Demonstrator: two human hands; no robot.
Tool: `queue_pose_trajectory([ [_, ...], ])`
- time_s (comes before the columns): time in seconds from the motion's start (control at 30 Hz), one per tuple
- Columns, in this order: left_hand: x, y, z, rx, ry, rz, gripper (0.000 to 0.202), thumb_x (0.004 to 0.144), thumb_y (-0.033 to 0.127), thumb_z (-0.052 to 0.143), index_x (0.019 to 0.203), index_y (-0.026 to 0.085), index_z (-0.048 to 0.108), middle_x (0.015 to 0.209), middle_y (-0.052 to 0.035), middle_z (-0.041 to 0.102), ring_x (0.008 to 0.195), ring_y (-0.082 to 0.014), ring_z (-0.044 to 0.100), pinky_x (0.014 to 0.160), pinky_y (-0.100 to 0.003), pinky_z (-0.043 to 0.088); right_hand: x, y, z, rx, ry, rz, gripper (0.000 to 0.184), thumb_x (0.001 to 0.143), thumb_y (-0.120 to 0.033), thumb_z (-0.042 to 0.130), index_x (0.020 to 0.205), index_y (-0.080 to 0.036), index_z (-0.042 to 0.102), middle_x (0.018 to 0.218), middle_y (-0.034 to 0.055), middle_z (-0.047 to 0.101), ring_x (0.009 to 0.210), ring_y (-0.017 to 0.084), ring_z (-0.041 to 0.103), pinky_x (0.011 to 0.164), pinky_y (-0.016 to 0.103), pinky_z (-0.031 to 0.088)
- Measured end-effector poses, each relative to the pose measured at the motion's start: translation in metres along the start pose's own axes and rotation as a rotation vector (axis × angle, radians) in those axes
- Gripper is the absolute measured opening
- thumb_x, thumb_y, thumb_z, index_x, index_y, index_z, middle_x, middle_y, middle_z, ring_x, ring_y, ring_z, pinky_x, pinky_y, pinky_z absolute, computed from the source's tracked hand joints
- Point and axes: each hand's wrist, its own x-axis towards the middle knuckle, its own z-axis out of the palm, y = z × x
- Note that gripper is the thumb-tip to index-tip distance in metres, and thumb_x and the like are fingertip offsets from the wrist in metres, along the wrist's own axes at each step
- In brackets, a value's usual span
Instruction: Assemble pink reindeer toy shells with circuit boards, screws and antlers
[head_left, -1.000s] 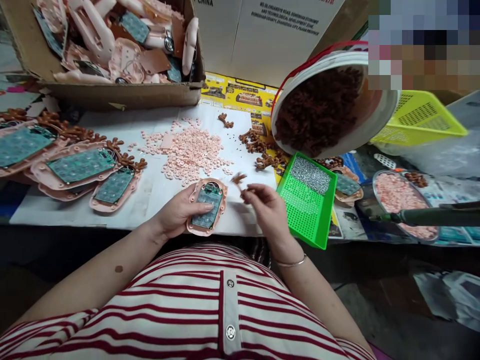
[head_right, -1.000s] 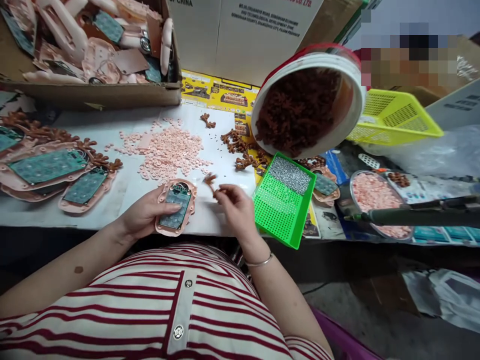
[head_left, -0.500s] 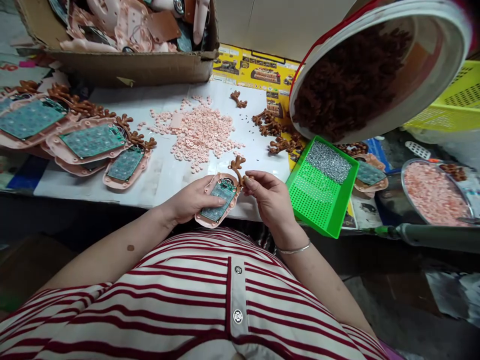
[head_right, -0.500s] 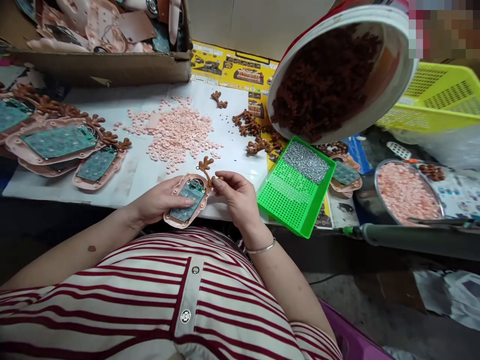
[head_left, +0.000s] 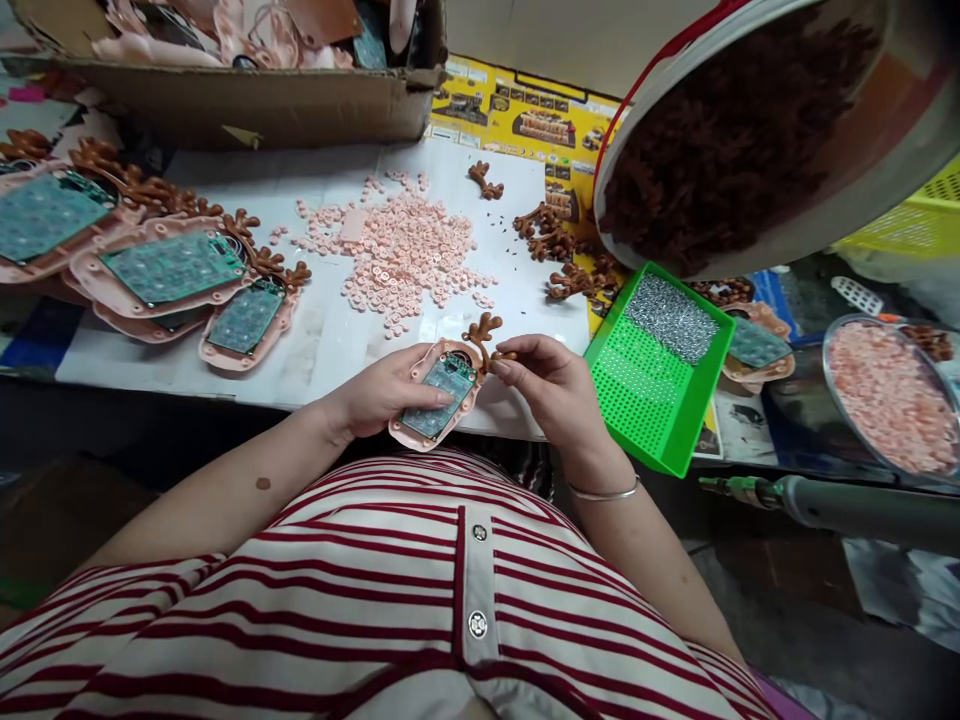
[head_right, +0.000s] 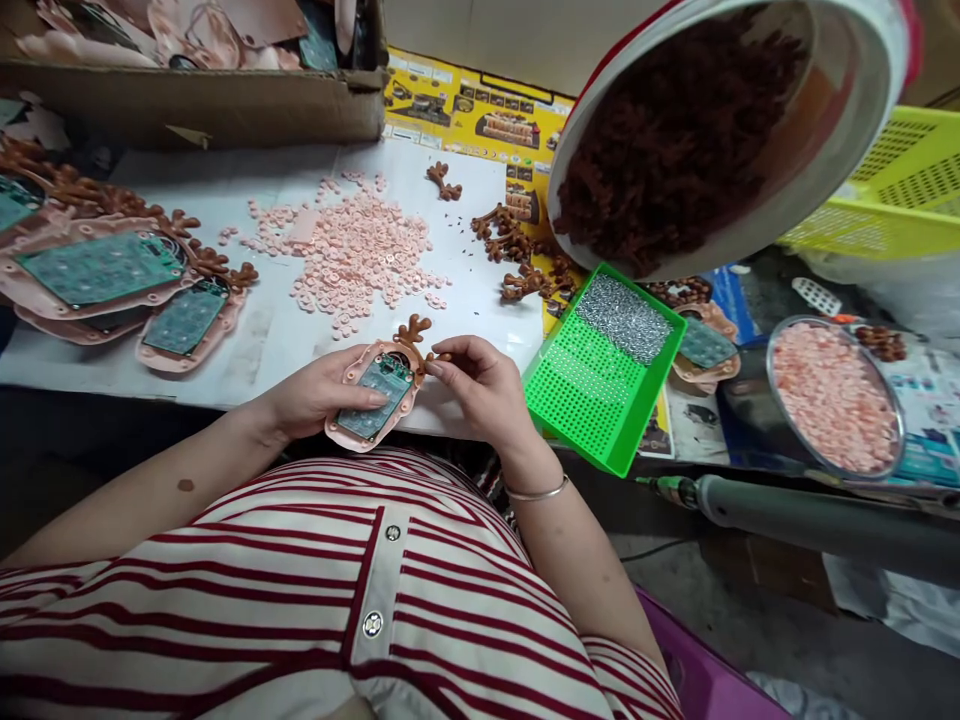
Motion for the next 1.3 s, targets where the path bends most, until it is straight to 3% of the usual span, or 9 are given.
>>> queue_pose_trajectory([
  [0.1, 0.001, -0.001, -0.001, -0.007, -0.018, -0.002, 0.055, 0.068, 0.021, 0.085, 0.116, 0.013, 0.061, 0.091, -0.0083, 0.074, 0.076, -0.0201, 0.069, 0.070, -0.032, 0.055, 0.001, -0.003, -0.001, 0.009, -0.002, 0.029, 0.033, 0.072, -0.048, 0.087, 0.089, -0.024, 0.072, 0.084, 0.0000, 0.075, 0.078, 0.015, 0.070, 0.075, 0.033, 0.060],
  [0.27, 0.002, -0.001, -0.005, 0.039, -0.028, -0.002, 0.046, 0.069, 0.019, 0.085, 0.110, 0.013, 0.065, 0.093, -0.0091, 0.075, 0.078, -0.0198, 0.069, 0.070, -0.030, 0.055, 0.000, 0.003, 0.001, -0.222, 0.026, -0.146, 0.023, 0.081, -0.043, 0.080, 0.092, -0.024, 0.072, 0.089, 0.0016, 0.074, 0.080, 0.015, 0.068, 0.078, 0.034, 0.057],
  [0.47, 0.002, 0.004, -0.014, -0.020, -0.144, -0.065, 0.045, 0.066, 0.021, 0.085, 0.107, 0.011, 0.068, 0.090, -0.0116, 0.075, 0.076, -0.0216, 0.070, 0.066, -0.029, 0.054, 0.002, 0.012, 0.005, -0.064, -0.064, -0.024, 0.036, 0.081, -0.057, 0.076, 0.092, -0.024, 0.065, 0.082, -0.0003, 0.071, 0.071, 0.014, 0.065, 0.067, 0.031, 0.056],
  [0.67, 0.002, 0.006, -0.010, -0.049, -0.125, -0.057, 0.040, 0.065, 0.021, 0.084, 0.100, 0.010, 0.068, 0.084, -0.0113, 0.074, 0.069, -0.0192, 0.068, 0.064, -0.028, 0.053, -0.005, 0.001, 0.005, -0.384, -0.007, -0.343, 0.006, 0.090, -0.030, 0.068, 0.090, -0.024, 0.067, 0.083, 0.0016, 0.070, 0.077, 0.015, 0.064, 0.073, 0.033, 0.055],
  [0.83, -0.001, 0.000, -0.005, 0.002, -0.094, 0.016, 0.050, 0.067, 0.022, 0.084, 0.112, 0.012, 0.065, 0.088, -0.0103, 0.074, 0.074, -0.0203, 0.069, 0.067, -0.029, 0.055, -0.008, 0.006, 0.011, -0.158, 0.052, -0.067, 0.022, 0.084, -0.042, 0.074, 0.090, -0.024, 0.062, 0.083, -0.0003, 0.070, 0.073, 0.014, 0.065, 0.068, 0.031, 0.056],
  [0.93, -0.001, -0.001, -0.005, 0.033, -0.041, 0.044, 0.049, 0.068, 0.021, 0.085, 0.112, 0.013, 0.065, 0.089, -0.0089, 0.075, 0.076, -0.0197, 0.069, 0.069, -0.029, 0.055, -0.012, 0.007, 0.017, -0.331, 0.109, -0.211, 0.014, 0.090, -0.037, 0.067, 0.090, -0.025, 0.062, 0.082, 0.0016, 0.069, 0.075, 0.016, 0.064, 0.070, 0.035, 0.056],
  [1.03, 0.000, 0.004, -0.008, -0.021, -0.114, -0.004, 0.044, 0.065, 0.021, 0.084, 0.105, 0.012, 0.067, 0.085, -0.0097, 0.074, 0.071, -0.0196, 0.068, 0.066, -0.029, 0.053, -0.015, 0.007, 0.021, -0.407, 0.134, -0.348, 0.009, 0.092, -0.034, 0.063, 0.090, -0.025, 0.062, 0.084, 0.0040, 0.069, 0.080, 0.019, 0.065, 0.075, 0.038, 0.057],
  [1.2, 0.000, 0.008, -0.012, 0.001, -0.157, -0.039, 0.050, 0.060, 0.023, 0.085, 0.106, 0.010, 0.068, 0.085, -0.0117, 0.074, 0.070, -0.0212, 0.068, 0.064, -0.030, 0.051, -0.011, 0.010, 0.019, 0.067, 0.063, 0.024, 0.031, 0.077, -0.047, 0.082, 0.088, -0.025, 0.064, 0.081, -0.0017, 0.069, 0.071, 0.013, 0.064, 0.070, 0.031, 0.057],
  [1.3, -0.001, 0.007, -0.011, 0.038, -0.135, -0.054, 0.049, 0.060, 0.024, 0.085, 0.104, 0.010, 0.069, 0.086, -0.0117, 0.074, 0.071, -0.0215, 0.068, 0.064, -0.030, 0.051, -0.009, 0.009, 0.014, 0.185, 0.002, 0.116, 0.038, 0.068, -0.049, 0.089, 0.084, -0.024, 0.066, 0.076, -0.0036, 0.068, 0.068, 0.011, 0.063, 0.068, 0.028, 0.056],
])
